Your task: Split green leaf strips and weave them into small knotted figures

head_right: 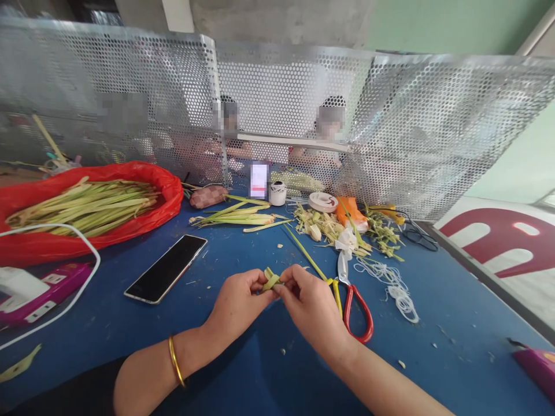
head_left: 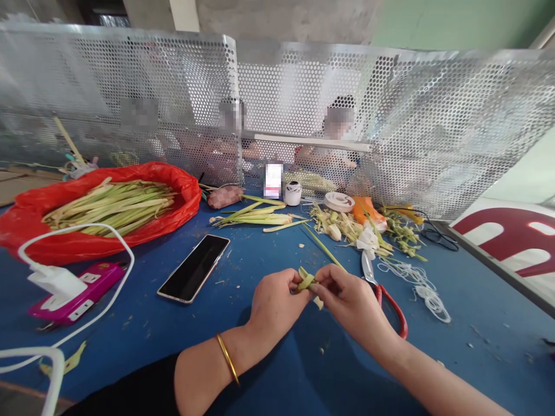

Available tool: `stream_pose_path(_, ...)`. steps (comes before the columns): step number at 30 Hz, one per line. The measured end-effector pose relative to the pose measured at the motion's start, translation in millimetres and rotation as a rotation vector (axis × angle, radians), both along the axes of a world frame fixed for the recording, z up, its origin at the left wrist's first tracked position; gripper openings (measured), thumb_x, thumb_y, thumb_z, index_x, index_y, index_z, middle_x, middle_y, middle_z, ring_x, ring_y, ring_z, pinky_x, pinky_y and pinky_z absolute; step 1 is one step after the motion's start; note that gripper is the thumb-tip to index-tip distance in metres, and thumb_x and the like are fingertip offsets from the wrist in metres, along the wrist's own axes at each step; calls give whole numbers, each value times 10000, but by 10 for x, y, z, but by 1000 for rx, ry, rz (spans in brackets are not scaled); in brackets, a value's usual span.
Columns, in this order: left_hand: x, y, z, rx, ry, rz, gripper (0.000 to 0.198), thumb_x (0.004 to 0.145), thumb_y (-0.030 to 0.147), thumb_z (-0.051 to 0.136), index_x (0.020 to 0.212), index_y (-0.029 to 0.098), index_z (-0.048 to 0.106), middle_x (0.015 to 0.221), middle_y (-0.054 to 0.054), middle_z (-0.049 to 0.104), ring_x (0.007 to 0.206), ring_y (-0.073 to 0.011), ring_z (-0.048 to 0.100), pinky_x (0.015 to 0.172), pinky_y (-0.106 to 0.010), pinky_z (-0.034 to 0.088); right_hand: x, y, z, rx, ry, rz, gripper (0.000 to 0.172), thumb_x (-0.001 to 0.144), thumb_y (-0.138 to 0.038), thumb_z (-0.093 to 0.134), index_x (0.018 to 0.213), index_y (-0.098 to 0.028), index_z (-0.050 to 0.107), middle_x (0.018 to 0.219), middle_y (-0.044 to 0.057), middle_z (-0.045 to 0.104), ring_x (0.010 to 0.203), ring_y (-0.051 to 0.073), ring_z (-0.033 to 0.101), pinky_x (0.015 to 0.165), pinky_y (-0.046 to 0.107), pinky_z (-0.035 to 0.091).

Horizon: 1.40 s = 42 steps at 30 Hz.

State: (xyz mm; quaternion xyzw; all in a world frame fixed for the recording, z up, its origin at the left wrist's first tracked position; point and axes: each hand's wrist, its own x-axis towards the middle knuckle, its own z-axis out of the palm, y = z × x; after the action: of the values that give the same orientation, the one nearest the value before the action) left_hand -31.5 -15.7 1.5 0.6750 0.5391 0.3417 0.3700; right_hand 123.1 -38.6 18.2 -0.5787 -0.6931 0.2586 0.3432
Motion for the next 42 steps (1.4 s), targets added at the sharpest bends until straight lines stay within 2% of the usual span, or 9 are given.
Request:
stream_pose_path(5, -2, -28, 24, 81, 71, -35, 100, 725, 270, 593, 682, 216, 666, 648, 10, 652, 562, -126, 497, 519, -225, 265, 58, 44, 32, -46, 148, 45, 273, 894, -378, 458, 1084, -216, 569, 701, -3, 608, 606, 158, 605, 591, 270, 462)
stream_pose_path(10, -11, -81, 46, 138, 195, -118, 162, 742, 273, 565, 636, 236, 682, 520, 31, 561, 473, -106, 376, 497, -245, 183, 110, 73, 84, 18, -12, 37, 219, 831, -390, 568, 730, -214, 649, 706, 13, 592, 658, 156, 552, 593, 261, 418)
stream_pose_path(15, -16, -118, 89, 175, 226, -226, 194, 746, 292, 600, 569, 236, 654, 475, 39, 521, 448, -101, 354, 492, -247, 161, 70, 56, 96, -84, 179, 40, 222, 824, -348, 558, 662, -199, 534, 571, -33, 503, 516, 109, 450, 477, 233, 352)
stream_pose_path(19, -22, -110, 123, 169, 200, -358, 172, 724, 281, 643, 560, 228, 645, 480, 47, 521, 466, -99, 385, 495, -242, 181, 73, 76, 108, -30, 412, 6, 252, 881, -386, 504, 709, -204, 481, 584, -35, 545, 488, 100, 510, 500, 233, 419)
stream_pose_path(24, -26, -63, 136, -85, 48, -413, 149, 736, 265, 607, 619, 205, 677, 564, 24, 609, 526, -112, 460, 509, -225, 255, 66, 79, 120, -30, 520, 27, 197, 883, -371, 522, 783, -204, 489, 683, -1, 647, 596, 126, 628, 583, 245, 498)
stream_pose_path(30, -15, -56, 226, -490, -351, -483, 453, 839, 537, 479, 705, 146, 667, 603, -43, 649, 418, -75, 341, 463, -230, 232, 68, 44, 93, 19, 483, 149, 142, 917, -323, 485, 836, -207, 496, 805, 24, 678, 768, 144, 664, 681, 258, 518)
stream_pose_path(36, 28, -67, 158, -544, -354, -349, 260, 750, 349, 617, 592, 142, 624, 476, 3, 550, 411, -56, 272, 444, -230, 164, 33, 23, 78, 27, 421, 219, 144, 925, -323, 467, 876, -203, 530, 831, 30, 662, 785, 150, 632, 701, 278, 501)
stream_pose_path(39, 30, -82, 134, -513, -310, -346, 295, 746, 333, 611, 520, 144, 615, 457, 2, 530, 414, -55, 268, 437, -234, 158, 76, 67, 71, 108, 288, 129, 163, 925, -311, 457, 916, -214, 586, 907, 43, 665, 855, 170, 613, 758, 302, 476)
stream_pose_path(42, 9, -66, 152, -507, -345, -295, 322, 759, 380, 592, 568, 131, 661, 482, -15, 550, 418, -55, 271, 438, -235, 154, 176, 166, 56, 257, 201, -126, 192, 885, -362, 522, 985, -223, 609, 1040, 71, 643, 984, 218, 567, 811, 335, 441)
